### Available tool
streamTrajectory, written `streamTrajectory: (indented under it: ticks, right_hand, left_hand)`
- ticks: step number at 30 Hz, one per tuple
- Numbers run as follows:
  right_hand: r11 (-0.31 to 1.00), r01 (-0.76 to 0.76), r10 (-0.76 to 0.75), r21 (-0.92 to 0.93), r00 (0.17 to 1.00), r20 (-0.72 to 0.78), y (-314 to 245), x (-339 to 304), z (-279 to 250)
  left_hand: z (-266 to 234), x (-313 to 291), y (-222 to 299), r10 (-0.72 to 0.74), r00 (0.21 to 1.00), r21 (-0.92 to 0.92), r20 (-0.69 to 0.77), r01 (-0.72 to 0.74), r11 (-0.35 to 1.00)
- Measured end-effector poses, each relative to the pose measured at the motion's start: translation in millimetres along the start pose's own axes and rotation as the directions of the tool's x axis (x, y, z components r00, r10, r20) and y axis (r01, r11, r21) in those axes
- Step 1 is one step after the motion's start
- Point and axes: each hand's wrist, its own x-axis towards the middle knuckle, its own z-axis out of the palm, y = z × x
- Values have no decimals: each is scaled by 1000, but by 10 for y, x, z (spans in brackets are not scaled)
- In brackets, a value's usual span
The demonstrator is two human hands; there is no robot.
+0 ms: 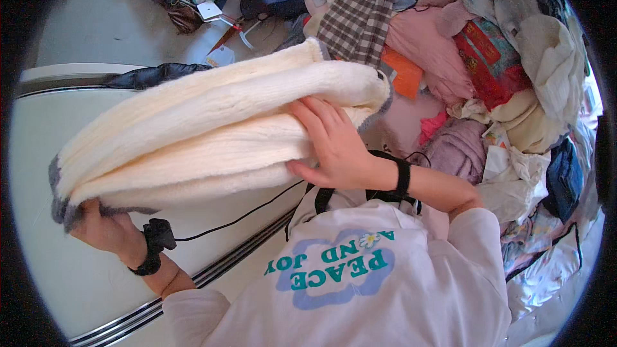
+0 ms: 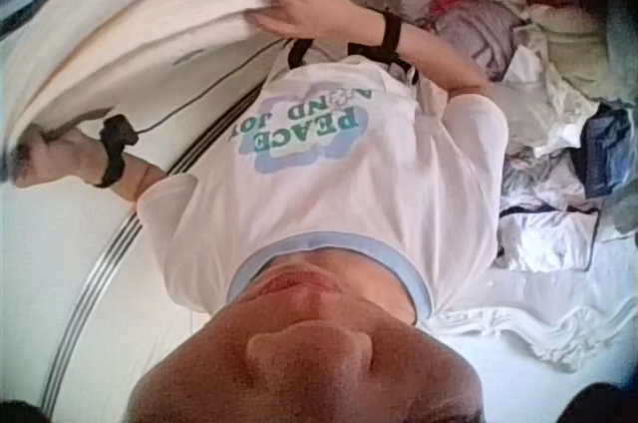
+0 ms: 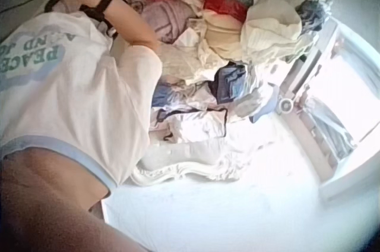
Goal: The recorder is seen folding various items of clothing including a pair of jeans and a sweater.
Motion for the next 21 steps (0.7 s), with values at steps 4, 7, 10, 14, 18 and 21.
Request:
streamTrajectory:
  ticks: [4, 7, 10, 14, 18, 21]
  right_hand:
    - [990, 45, -52, -133, 998, -47, 43, 140, -19]
    - [983, 20, -19, -184, 1000, 6, 140, 37, -189]
    - [967, 53, -6, -251, 983, 184, 437, -226, -390]
    - [955, -68, 137, -288, 965, 225, 438, -300, -809]
    - [947, 126, -56, -297, 971, 232, 465, -89, -982]
    - [960, 280, -265, 14, 891, 369, 621, -102, -902]
  left_hand:
    - [40, -21, -3, -34, 999, 11, 12, 34, 999]
    - [-49, -5, -25, -33, 999, 14, 8, 33, 999]
    - [-98, -63, 8, -40, 999, 55, -9, 40, 998]
    - [-248, -176, 11, -7, 999, 149, -45, 14, 989]
    - [-496, -335, 37, 78, 992, 272, -96, -49, 961]
    - [-779, -405, -93, 165, 986, 695, 23, -134, 707]
